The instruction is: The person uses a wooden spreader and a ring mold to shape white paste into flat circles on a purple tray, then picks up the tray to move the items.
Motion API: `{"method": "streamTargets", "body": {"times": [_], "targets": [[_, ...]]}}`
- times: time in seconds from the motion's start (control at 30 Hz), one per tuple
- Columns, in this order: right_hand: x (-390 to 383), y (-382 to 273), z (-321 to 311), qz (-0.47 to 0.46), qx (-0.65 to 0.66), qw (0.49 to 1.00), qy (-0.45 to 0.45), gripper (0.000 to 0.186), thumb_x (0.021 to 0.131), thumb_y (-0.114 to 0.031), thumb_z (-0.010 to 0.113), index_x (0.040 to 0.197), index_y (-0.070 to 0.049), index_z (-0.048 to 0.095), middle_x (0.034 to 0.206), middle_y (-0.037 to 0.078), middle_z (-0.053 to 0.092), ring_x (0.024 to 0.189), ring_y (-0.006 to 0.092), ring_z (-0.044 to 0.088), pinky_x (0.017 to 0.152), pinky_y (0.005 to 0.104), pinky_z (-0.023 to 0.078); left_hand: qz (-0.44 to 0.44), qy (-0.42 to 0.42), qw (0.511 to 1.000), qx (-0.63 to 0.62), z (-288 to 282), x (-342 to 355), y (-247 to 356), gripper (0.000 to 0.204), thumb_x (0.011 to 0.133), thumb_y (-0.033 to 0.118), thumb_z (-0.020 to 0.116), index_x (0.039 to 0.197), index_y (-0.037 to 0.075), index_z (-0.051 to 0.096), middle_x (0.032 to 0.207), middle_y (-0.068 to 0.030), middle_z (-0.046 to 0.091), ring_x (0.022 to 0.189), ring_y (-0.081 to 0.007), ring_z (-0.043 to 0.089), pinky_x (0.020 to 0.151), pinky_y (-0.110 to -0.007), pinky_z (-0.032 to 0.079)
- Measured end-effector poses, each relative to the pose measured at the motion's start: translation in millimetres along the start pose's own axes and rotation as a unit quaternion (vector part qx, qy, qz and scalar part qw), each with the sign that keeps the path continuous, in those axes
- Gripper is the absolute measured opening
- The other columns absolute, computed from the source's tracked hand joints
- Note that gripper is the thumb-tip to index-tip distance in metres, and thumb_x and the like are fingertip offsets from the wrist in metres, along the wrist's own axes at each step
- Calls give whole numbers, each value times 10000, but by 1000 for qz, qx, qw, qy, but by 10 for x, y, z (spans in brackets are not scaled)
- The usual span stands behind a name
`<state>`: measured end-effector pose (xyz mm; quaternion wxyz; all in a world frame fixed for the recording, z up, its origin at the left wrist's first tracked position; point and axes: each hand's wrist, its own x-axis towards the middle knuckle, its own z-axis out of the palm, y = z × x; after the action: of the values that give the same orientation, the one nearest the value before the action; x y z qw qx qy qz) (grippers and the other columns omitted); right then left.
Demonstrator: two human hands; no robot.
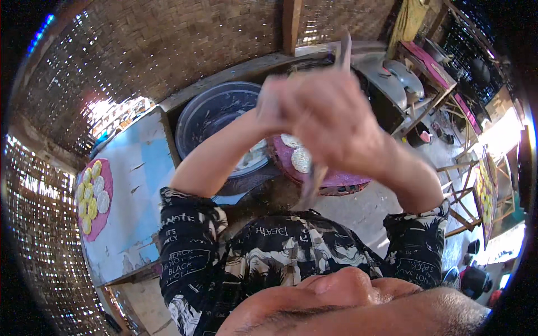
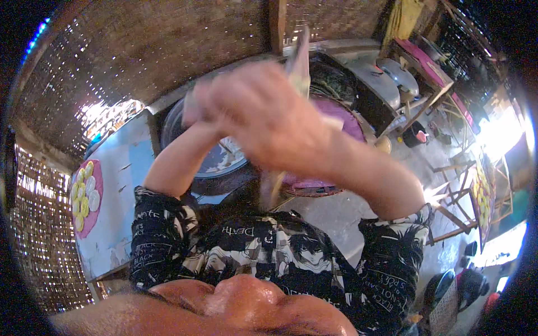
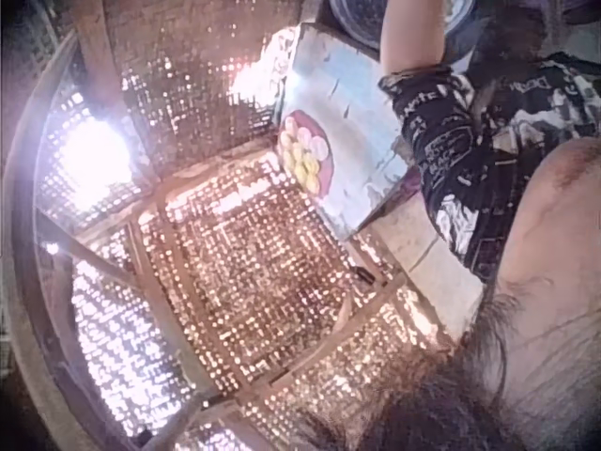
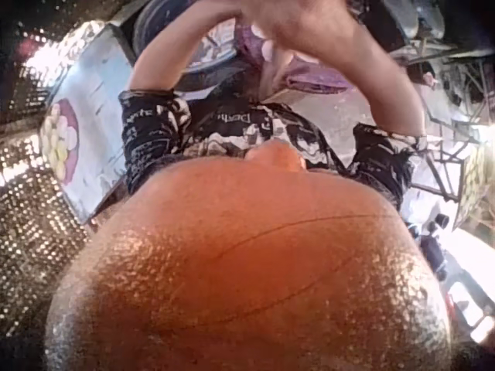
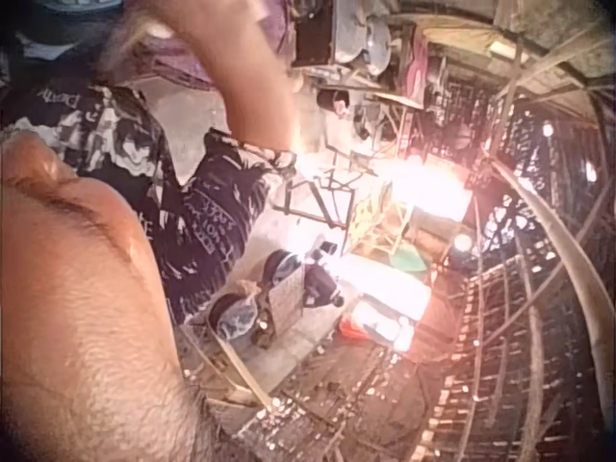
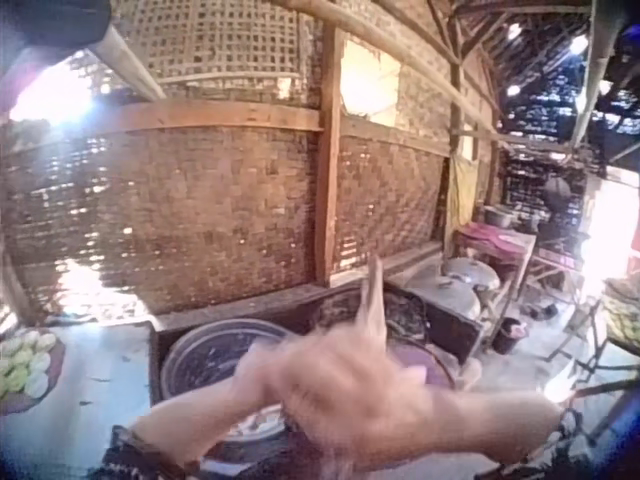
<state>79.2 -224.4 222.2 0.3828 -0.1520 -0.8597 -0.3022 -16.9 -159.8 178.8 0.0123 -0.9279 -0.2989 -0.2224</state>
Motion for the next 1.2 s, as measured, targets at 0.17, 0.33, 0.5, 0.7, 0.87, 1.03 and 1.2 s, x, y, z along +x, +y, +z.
{"method": "streamTargets", "body": {"times": [0.17, 0.33, 0.5, 0.7, 0.87, 1.03, 1.2], "targets": [[49, -114, 86, 194, 300, 925, -132, 443, 636, 10, 584, 992, -26, 321, 742, 77, 472, 619, 193, 507, 556, 281, 413, -46, -154, 986, 36, -187, -751, -235, 167, 587, 178, 616, 715, 88, 556, 678, -66, 587, 663, -268, 573, 649, -352, 453], [78, 39, 268, 261, 342, 893, -134, 412, 611, -15, 545, 971, -53, 348, 796, 37, 426, 663, 104, 451, 561, 224, 385, -18, 73, 987, 143, -304, -1563, -605, 236, 530, 239, 662, 695, 109, 554, 617, -53, 558, 570, -235, 539, 571, -344, 438], [-112, 198, -48, 481, 384, 775, 143, 472, 641, -25, 555, 1077, -27, 372, 767, 57, 449, 642, 137, 469, 622, 237, 399, -244, 167, 935, -196, -198, -2459, -1200, 352, 603, 136, 685, 922, 65, 552, 836, -72, 593, 747, -197, 579, 720, -330, 466], [183, -13, 551, 331, 347, 752, 453, 289, 728, 3, 533, 945, -42, 347, 733, 97, 501, 619, 167, 516, 617, 291, 438, -218, 178, 758, -589, -223, -2372, -1284, 377, 775, 245, 521, 1068, 18, 454, 1007, -150, 524, 870, -209, 548, 722, -344, 492], [576, -429, 966, 435, 505, 588, 458, 227, 780, -57, 527, 898, -87, 336, 753, 108, 560, 674, 172, 566, 553, 253, 477, -41, 221, 626, -747, -562, -2445, -1327, 412, 759, 207, 562, 1098, 25, 414, 1033, -118, 494, 904, -241, 523, 727, -368, 468], [317, -603, 1651, 416, 727, 512, 190, 254, 840, -132, 476, 1080, -77, 415, 1013, 90, 507, 964, 201, 501, 801, 388, 440, 114, 467, 643, -597, -962, -2241, -1221, 256, 726, 248, 621, 941, 148, 524, 1075, -47, 485, 1077, -263, 420, 922, -463, 318], [-488, -547, 2059, 138, -103, 779, -603, 186, 737, -170, 545, 896, -102, 611, 904, 85, 594, 884, 206, 547, 807, 407, 374, 27, 532, 631, -564, -1219, -2436, -1166, 237, 771, 298, 571, 949, 148, 526, 1046, -31, 498, 1077, -313, 419, 917, -499, 308]]}}
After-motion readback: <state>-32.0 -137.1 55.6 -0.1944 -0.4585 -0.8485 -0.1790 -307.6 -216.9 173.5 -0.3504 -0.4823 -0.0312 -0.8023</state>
